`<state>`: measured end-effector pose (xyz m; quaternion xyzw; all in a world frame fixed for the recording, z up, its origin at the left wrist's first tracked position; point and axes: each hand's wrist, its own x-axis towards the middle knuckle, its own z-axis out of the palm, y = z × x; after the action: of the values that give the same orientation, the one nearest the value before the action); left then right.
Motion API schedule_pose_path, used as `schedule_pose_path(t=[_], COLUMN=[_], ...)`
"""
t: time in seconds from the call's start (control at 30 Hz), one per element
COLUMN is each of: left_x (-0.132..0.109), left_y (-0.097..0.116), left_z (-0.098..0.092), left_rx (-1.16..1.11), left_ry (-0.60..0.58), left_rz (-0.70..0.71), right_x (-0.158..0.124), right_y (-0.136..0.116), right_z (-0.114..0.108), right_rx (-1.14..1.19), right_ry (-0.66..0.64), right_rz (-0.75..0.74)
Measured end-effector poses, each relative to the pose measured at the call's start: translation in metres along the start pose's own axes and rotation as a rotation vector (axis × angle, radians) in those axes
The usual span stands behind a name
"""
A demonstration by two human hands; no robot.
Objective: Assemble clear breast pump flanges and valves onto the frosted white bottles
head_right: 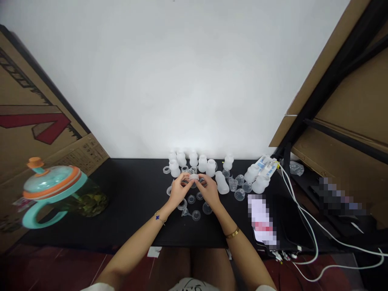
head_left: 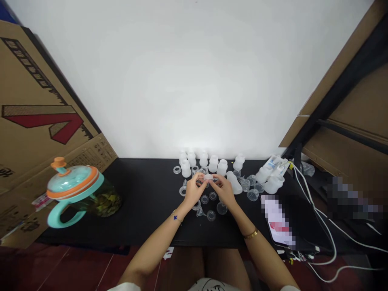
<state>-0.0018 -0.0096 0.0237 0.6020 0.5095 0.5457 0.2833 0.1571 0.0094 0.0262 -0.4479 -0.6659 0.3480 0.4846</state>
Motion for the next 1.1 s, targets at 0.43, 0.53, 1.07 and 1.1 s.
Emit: schedule_pose_path(t=[0.43,0.53,1.07,1.1], left_x=[-0.0016,-0.0015,-0.0003,-0.0004], left_y=[0.0030,0.0007,0.0005,0.0008], left_z=[0.0013,0.0014,0.0009,0.0009], left_rx=[0.126,0.167,0.267,0.274], left_ry=[-0.055,-0.057,-0.061,-0.062], left_rz=[0.110,0.125,0.105,0.098], right_x=[0.0004,0.0002,0.0003,0.0003], right_y=[0.0078,0.0067,0.0029,0.0027], right_z=[-0.0014,-0.0016,-0.0002,-0.0003], right_rx=[-0.086,-0.099,-0.169,-0.172], right_ry=[-0.041,-0.044,-0.065,-0.067], right_rz=[-0.051,-0.060,-0.028,-0.030])
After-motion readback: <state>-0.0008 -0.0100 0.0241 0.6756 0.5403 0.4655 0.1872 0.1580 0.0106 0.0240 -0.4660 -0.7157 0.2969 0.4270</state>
